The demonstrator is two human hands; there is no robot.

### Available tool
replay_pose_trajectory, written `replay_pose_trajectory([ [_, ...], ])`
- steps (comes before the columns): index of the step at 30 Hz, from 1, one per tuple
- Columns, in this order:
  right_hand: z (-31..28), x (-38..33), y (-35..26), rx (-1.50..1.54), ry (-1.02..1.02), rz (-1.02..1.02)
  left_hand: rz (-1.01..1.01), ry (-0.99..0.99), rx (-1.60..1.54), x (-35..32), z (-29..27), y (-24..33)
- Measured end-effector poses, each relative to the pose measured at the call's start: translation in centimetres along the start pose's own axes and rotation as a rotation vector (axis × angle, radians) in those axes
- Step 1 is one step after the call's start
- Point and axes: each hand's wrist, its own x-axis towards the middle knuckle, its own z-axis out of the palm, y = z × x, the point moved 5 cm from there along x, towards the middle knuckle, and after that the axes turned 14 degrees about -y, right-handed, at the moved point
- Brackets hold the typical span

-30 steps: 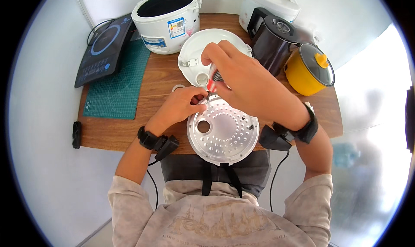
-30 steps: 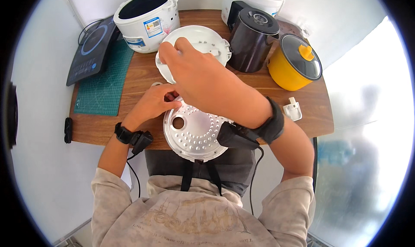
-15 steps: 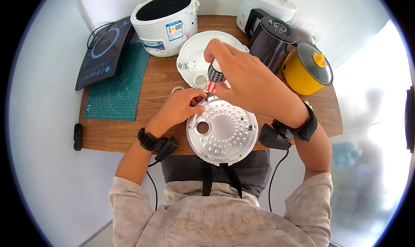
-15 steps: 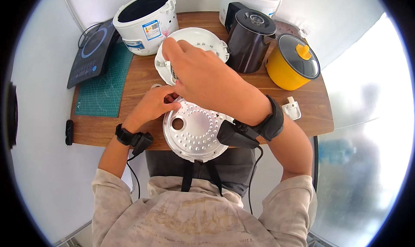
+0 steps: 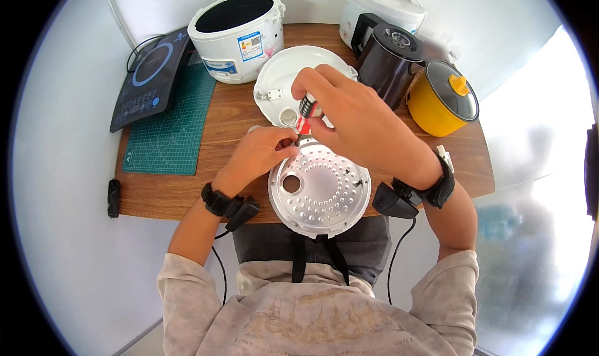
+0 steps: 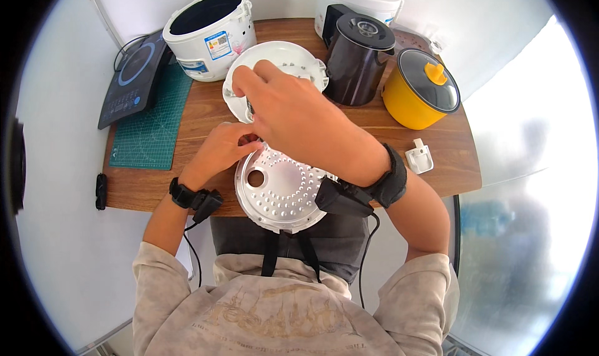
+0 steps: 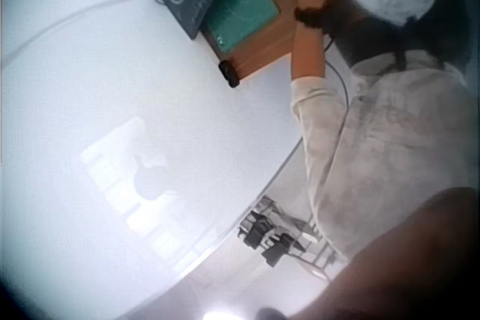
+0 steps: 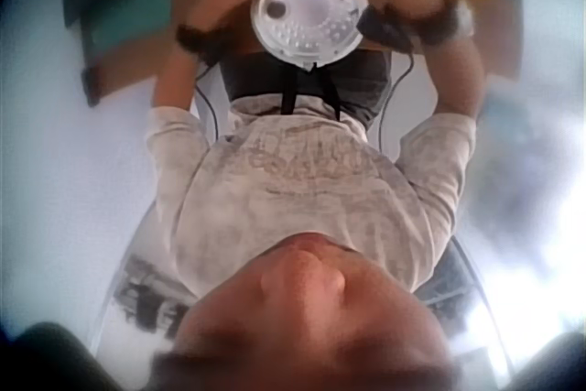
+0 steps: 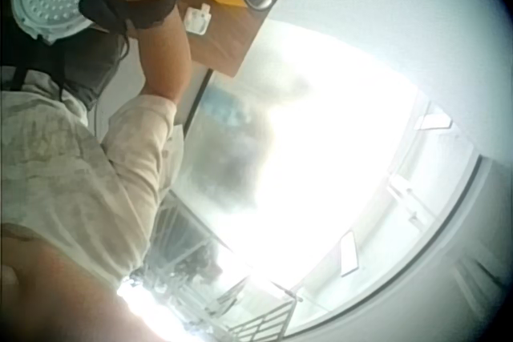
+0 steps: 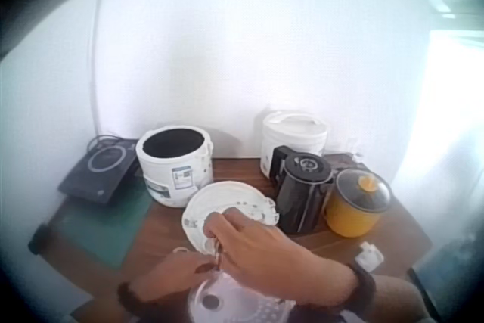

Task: The person disassembles a white plastic appliance lid using a screwdriver. They remove screws from the lid, separate the inner and outer components, and place the parts on the table.

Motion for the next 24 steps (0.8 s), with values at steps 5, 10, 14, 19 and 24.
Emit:
replay_pose_trajectory([
  [5,-0.7,-1.5,-1.3,0.118,-0.133,-0.094,-0.032,0.044,0.047,-0.2,0.5,1.9],
  [10,-1.2,-2.8,-1.9,0.181,-0.227,-0.183,-0.001,0.132,0.039,0.1,1.3,2.8],
  [14,-1.3,-3.3,-1.7,0.198,-0.219,-0.191,0.073,0.163,0.115,0.6,1.7,3.1],
  [19,-1.7,-3.7,-0.6,0.216,-0.178,-0.185,0.075,0.128,0.209,1.2,1.8,4.2],
  [24,-2.8,-4.0,0.5,0.216,-0.16,-0.159,-0.06,-0.008,0.304,2.2,1.6,4.5],
])
